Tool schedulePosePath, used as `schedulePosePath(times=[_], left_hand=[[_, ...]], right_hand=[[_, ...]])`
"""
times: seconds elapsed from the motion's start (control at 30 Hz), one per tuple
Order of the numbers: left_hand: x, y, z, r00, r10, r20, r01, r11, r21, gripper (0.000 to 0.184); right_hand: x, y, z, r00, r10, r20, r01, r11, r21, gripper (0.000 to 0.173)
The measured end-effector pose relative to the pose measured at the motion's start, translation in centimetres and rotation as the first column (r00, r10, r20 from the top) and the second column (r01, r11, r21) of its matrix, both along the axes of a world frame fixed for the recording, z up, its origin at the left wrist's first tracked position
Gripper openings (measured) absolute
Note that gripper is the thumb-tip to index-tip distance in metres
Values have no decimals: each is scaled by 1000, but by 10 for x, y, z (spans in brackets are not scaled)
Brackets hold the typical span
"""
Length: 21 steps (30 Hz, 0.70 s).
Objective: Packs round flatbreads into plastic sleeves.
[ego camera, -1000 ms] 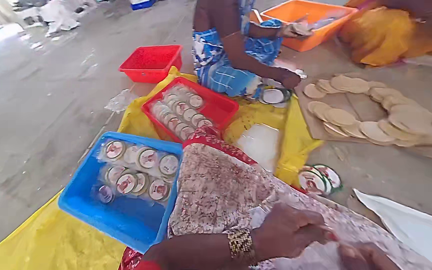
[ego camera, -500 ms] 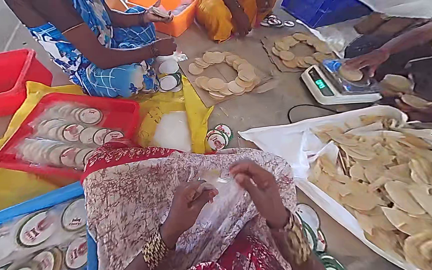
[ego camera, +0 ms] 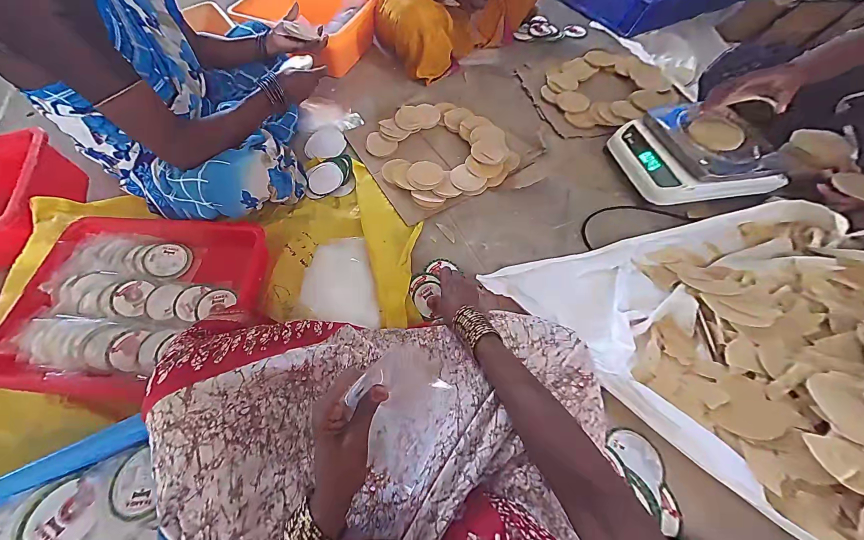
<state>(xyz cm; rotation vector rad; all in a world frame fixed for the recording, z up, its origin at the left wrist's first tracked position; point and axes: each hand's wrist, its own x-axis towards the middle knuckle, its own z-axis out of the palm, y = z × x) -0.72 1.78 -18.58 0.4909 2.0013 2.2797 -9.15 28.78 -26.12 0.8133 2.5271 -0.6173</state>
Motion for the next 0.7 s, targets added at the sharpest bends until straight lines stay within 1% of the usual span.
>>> schedulePosePath(times=[0.1, 0.17, 0.2, 0.23, 0.27, 0.3, 0.33, 0.37, 0.4, 0.47, 0.5, 0.57, 0.7], left_hand=[[-4, 6, -1, 999, 5, 37, -6, 1000, 21, 12], [-6, 8, 0, 1000, 1, 30, -2, 999, 41, 14], [-7, 9, 0, 1000, 5, 15, -6, 999, 40, 13], [-7, 10, 1, 1000, 10, -1, -10, 999, 38, 13], [-6, 10, 2, 1000, 14, -13, -14, 999, 39, 14], [-7, 11, 3, 1000, 19, -19, -18, 999, 48, 16], [-6, 12, 4, 1000, 30, -8, -30, 998, 60, 21], [-6, 12, 7, 999, 44, 10, -45, 996, 72, 24], [-4, 12, 9, 997, 65, 34, -68, 995, 74, 25], [-1, 10, 14, 990, 117, 78, -123, 989, 78, 26], [0, 9, 15, 987, 138, 88, -145, 986, 80, 25], [1, 2, 13, 985, 151, 84, -157, 984, 83, 21], [4, -9, 6, 981, 173, 87, -178, 982, 65, 17]], right_hand=[[2, 5, 3, 995, -95, 1, 95, 994, -52, 59], [7, 5, 6, 991, -119, -62, 115, 991, -71, 46], [9, 5, 8, 989, -112, -98, 104, 991, -80, 43], [10, 5, 8, 991, -87, -98, 81, 995, -65, 44], [11, 5, 5, 996, -55, -74, 52, 998, -40, 53], [9, 4, 2, 999, -27, -32, 27, 1000, -5, 66], [7, 1, 2, 1000, -9, 1, 9, 1000, 27, 73], [6, -1, 4, 999, -1, 32, 0, 999, 38, 74], [6, -3, 5, 999, -8, 49, 7, 1000, 21, 69], [9, -2, 5, 998, -57, 32, 59, 997, -54, 51], [10, -1, 6, 997, -73, 19, 74, 994, -74, 45], [15, 0, 11, 994, -109, -15, 107, 990, -93, 40], [28, 4, 25, 961, -228, -157, 214, 972, -101, 37]])
